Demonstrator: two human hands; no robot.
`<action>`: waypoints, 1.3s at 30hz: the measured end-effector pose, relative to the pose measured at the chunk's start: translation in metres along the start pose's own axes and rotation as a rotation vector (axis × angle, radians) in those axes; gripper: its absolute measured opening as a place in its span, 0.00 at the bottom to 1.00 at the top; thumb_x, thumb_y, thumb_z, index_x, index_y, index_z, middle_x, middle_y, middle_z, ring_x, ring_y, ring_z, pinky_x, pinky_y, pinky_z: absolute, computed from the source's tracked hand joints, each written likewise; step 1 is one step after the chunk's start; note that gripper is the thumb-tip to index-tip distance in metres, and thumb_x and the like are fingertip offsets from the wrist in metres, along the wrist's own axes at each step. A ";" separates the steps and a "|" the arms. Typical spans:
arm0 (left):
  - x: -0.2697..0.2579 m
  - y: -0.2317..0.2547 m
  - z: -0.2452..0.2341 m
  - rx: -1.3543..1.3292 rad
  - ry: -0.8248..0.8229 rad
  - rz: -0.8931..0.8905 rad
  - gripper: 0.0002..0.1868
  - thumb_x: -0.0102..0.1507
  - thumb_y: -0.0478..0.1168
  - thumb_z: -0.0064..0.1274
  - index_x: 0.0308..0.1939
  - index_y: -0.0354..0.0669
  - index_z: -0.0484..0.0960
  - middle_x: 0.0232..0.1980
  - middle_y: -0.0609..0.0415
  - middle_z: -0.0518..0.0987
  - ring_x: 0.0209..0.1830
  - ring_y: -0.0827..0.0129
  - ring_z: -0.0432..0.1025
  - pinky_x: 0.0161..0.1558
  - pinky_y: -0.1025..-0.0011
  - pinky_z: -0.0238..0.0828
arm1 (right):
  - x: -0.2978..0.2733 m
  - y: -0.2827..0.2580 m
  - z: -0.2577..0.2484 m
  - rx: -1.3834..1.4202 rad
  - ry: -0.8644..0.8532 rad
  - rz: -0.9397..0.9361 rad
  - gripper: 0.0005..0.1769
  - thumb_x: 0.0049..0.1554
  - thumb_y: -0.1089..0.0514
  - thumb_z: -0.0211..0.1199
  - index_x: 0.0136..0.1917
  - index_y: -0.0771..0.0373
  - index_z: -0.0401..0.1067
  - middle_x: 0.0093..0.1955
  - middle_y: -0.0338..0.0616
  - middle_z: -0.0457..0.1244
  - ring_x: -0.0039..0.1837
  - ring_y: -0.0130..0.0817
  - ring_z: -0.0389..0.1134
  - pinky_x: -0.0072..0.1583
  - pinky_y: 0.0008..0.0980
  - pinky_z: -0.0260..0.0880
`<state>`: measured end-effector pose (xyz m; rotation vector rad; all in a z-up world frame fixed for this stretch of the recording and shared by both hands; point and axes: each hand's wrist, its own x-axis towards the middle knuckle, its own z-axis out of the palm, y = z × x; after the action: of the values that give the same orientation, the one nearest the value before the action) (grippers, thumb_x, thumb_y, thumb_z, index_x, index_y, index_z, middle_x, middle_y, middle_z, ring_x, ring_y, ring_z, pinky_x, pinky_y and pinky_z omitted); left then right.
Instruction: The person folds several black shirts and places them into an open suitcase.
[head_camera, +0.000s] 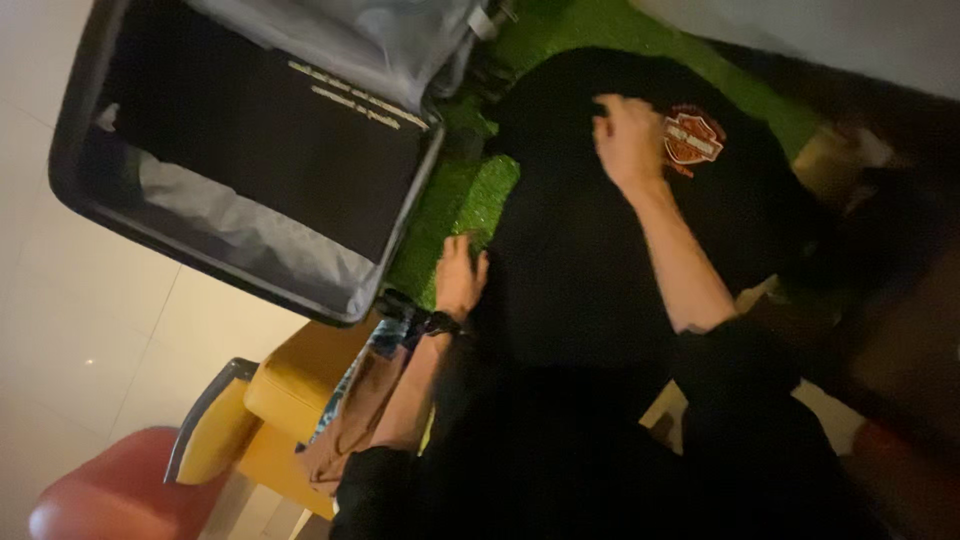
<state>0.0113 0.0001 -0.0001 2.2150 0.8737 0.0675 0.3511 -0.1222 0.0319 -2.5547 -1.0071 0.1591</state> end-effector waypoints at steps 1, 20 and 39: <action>0.008 0.006 0.003 -0.003 0.003 0.002 0.23 0.65 0.43 0.54 0.64 0.46 0.71 0.57 0.37 0.72 0.49 0.37 0.72 0.50 0.47 0.71 | 0.017 -0.025 0.005 0.096 -0.018 -0.035 0.15 0.64 0.59 0.66 0.64 0.60 0.74 0.49 0.51 0.70 0.50 0.46 0.71 0.56 0.47 0.71; 0.165 0.079 0.099 -1.229 0.164 -0.522 0.38 0.68 0.43 0.52 0.76 0.39 0.49 0.33 0.47 0.81 0.15 0.71 0.69 0.20 0.73 0.70 | 0.088 -0.079 0.047 0.679 -0.245 0.293 0.11 0.67 0.63 0.52 0.63 0.63 0.64 0.46 0.49 0.71 0.43 0.33 0.75 0.45 0.34 0.74; 0.175 0.042 0.090 -1.189 -0.085 -0.617 0.09 0.69 0.46 0.47 0.38 0.47 0.72 0.27 0.61 0.70 0.16 0.75 0.61 0.17 0.76 0.69 | 0.112 -0.102 0.039 0.520 -0.283 0.448 0.13 0.64 0.59 0.56 0.62 0.61 0.68 0.38 0.45 0.69 0.36 0.36 0.73 0.42 0.37 0.73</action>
<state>0.1962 0.0298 -0.0741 0.8096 1.0444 0.1467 0.3594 0.0337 0.0406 -2.2543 -0.3828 0.8094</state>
